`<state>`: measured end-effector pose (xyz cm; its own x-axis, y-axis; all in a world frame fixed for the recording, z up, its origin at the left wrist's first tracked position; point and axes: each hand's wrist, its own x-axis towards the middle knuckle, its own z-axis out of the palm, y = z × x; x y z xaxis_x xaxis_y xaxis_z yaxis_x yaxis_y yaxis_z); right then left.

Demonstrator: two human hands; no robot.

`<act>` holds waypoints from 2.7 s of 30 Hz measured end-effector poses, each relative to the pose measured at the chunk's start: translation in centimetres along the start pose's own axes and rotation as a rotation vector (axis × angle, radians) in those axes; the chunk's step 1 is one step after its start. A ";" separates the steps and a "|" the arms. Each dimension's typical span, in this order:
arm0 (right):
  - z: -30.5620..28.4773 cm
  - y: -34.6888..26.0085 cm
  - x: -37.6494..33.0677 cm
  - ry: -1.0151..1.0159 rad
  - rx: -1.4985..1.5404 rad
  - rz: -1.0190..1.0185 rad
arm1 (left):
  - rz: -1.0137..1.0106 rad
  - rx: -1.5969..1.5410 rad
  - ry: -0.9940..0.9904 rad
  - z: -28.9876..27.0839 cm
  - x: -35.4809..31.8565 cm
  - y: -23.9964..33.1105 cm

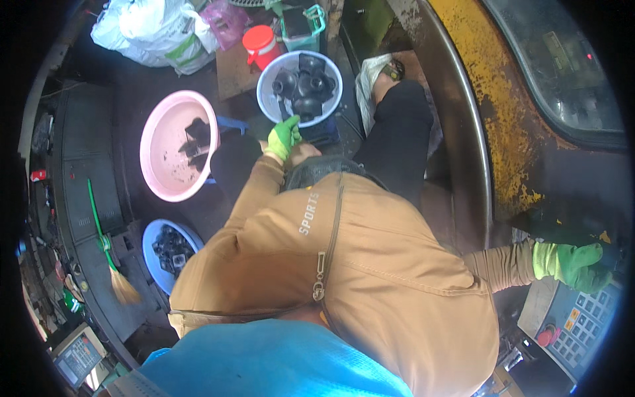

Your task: The person sits on the floor and cleans black molded rubber parts by hand, rubbing and wiping them before placing them into a white bucket. The person handles the parts one at a time, inspecting and cleaning them repeatedly.

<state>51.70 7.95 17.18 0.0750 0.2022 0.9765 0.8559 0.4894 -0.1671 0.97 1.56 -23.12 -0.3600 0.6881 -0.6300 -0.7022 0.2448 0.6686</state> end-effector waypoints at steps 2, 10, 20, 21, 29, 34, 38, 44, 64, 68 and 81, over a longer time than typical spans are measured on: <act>-0.2 0.1 0.2 0.057 0.001 -0.013 | 0.065 0.012 0.006 0.0 -0.4 -0.3; 6.8 -3.7 1.2 0.315 0.206 0.024 | -0.016 -0.054 -0.008 -1.3 0.2 -0.7; 24.0 -5.4 -0.8 -0.274 1.043 0.575 | 0.120 0.033 -0.098 -2.4 0.3 -1.6; 25.6 -5.4 -1.2 -0.351 1.129 0.610 | 0.129 0.046 -0.127 -2.6 0.2 -1.7; 38.0 -6.1 -4.2 -0.262 0.815 0.464 | 0.105 0.025 -0.093 -2.7 -0.5 -2.0; 39.5 -8.3 -7.0 -0.155 0.580 0.289 | 0.116 -0.017 -0.146 -2.4 -1.4 -1.8; 37.5 -12.0 -14.4 -0.323 0.833 0.391 | 0.084 0.027 -0.129 -2.6 -1.3 -2.0; 32.7 -15.9 -23.6 -2.225 0.587 -0.424 | 0.078 0.032 -0.143 -2.7 -0.9 -2.0; 31.9 -16.5 -22.0 -2.016 0.435 -0.195 | 0.071 0.075 -0.089 -2.3 -1.8 -1.5; 32.2 -16.5 -22.5 -2.008 0.419 -0.228 | 0.039 0.104 -0.092 -2.3 -1.8 -1.4; 32.5 -15.8 -23.3 -1.980 0.445 -0.215 | 0.069 0.149 -0.117 -2.9 -0.8 -1.8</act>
<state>19.74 23.09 -7.36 -0.7978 0.4313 -0.4214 0.5915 0.6953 -0.4082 0.76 -1.42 -24.95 -0.3248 0.7791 -0.5361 -0.5762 0.2865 0.7655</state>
